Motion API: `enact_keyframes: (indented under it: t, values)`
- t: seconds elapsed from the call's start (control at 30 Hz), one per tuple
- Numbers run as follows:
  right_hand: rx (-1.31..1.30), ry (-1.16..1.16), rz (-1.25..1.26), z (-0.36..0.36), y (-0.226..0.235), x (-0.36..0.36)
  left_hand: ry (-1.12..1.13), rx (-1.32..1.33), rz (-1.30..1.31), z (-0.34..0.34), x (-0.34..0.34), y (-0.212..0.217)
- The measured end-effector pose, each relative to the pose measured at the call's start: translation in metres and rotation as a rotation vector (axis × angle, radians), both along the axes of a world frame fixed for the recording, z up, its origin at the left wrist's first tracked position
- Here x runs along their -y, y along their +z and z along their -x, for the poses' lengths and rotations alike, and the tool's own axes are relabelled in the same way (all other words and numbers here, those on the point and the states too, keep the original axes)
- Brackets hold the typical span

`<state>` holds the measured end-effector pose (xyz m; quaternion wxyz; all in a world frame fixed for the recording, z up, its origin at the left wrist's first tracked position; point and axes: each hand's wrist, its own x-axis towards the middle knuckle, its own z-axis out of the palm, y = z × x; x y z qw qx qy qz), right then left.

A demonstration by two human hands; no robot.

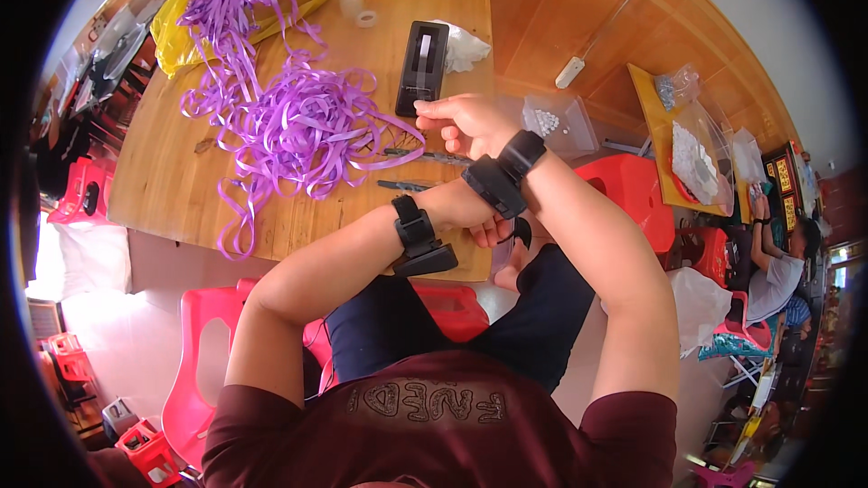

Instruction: The person is tying purple ribbons into decorative loops or bows at a workbench.

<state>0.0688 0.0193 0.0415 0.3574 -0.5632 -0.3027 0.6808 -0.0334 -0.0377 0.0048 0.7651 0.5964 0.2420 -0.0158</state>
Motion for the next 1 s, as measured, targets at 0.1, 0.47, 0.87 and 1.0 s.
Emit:
enact_keyframes:
  t: [0.1,0.47,0.87,1.0]
  values:
    - [0.053,-0.003,0.010,-0.006,-0.008,-0.005,-0.005,-0.021,-0.005,-0.001,0.001,0.010]
    - [0.386,0.404,-0.170,-0.062,0.040,0.063,-0.074,-0.071,-0.063,0.000,-0.006,0.003]
    - [0.999,0.782,-0.378,-0.098,0.025,0.074,-0.097,-0.103,-0.034,0.000,-0.004,0.009]
    - [1.064,0.827,-0.295,-0.092,0.032,0.071,-0.098,-0.144,-0.065,0.001,-0.003,0.015]
